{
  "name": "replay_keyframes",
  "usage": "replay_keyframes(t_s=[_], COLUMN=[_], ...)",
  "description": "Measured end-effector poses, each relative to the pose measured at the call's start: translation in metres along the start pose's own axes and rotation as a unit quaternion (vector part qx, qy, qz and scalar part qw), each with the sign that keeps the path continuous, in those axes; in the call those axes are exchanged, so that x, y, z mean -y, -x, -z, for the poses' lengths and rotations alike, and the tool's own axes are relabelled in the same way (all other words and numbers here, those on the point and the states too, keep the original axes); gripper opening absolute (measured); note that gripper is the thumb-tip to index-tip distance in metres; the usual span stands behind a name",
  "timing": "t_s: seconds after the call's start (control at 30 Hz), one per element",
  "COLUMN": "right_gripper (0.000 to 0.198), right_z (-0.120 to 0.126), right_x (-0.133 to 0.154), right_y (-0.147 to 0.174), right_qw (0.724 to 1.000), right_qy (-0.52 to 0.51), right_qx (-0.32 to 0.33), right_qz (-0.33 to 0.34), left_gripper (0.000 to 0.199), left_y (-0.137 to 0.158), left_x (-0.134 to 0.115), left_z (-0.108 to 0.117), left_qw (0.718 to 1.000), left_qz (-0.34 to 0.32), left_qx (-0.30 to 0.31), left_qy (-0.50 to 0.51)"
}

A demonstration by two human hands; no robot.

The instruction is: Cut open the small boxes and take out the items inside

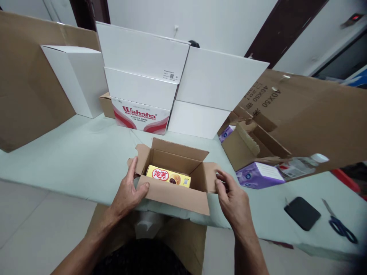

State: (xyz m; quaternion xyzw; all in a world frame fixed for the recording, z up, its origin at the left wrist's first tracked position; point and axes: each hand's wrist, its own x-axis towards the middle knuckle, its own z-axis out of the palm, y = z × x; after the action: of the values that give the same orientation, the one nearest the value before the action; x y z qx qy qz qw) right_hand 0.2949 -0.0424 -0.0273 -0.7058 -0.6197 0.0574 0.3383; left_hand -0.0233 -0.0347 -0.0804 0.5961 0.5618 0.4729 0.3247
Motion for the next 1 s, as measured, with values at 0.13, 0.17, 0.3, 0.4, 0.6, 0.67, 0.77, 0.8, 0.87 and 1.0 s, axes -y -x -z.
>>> replay_keyframes(t_s=[0.13,0.17,0.3,0.4,0.6,0.67,0.77,0.8,0.87,1.0], right_gripper=[0.042,0.042,0.036,0.033,0.025,0.027,0.041,0.047,0.054,0.061], right_z=[-0.013,-0.016,-0.018,-0.016,-0.01,-0.007,-0.007,-0.008,-0.011,-0.019], right_x=[-0.017,-0.018,-0.015,-0.007,0.009,0.015,0.028,0.033,0.044,0.055], right_y=[0.002,0.001,-0.008,-0.016,-0.034,-0.045,-0.066,-0.072,-0.081,-0.085], right_qw=[0.997,0.994,0.967,0.947,0.921,0.898,0.869,0.859,0.841,0.816], right_qy=[0.066,0.09,0.19,0.228,0.123,0.092,0.103,0.113,0.13,0.139], right_qx=[0.004,-0.008,-0.056,-0.049,0.097,0.196,0.31,0.338,0.385,0.428], right_qz=[0.047,0.067,0.163,0.221,0.357,0.383,0.372,0.366,0.358,0.364], left_gripper=[0.095,0.096,0.098,0.098,0.097,0.098,0.099,0.099,0.098,0.096], left_y=[0.001,0.002,0.002,0.002,0.002,0.002,0.002,0.002,0.002,0.004], left_x=[-0.001,-0.002,-0.004,-0.002,0.003,0.003,0.002,0.002,0.002,0.002], left_z=[-0.003,-0.004,-0.007,-0.007,-0.005,-0.005,-0.006,-0.006,-0.007,-0.008], left_qw=[1.0,1.0,1.0,1.0,1.0,1.0,1.0,1.0,1.0,1.0], left_qz=[0.015,0.018,0.02,0.012,-0.004,-0.006,-0.002,-0.003,-0.009,-0.015], left_qx=[0.0,-0.001,-0.008,-0.005,-0.008,-0.005,-0.009,-0.011,-0.015,-0.012], left_qy=[0.01,0.011,0.018,0.019,0.021,0.022,0.019,0.017,0.016,0.023])
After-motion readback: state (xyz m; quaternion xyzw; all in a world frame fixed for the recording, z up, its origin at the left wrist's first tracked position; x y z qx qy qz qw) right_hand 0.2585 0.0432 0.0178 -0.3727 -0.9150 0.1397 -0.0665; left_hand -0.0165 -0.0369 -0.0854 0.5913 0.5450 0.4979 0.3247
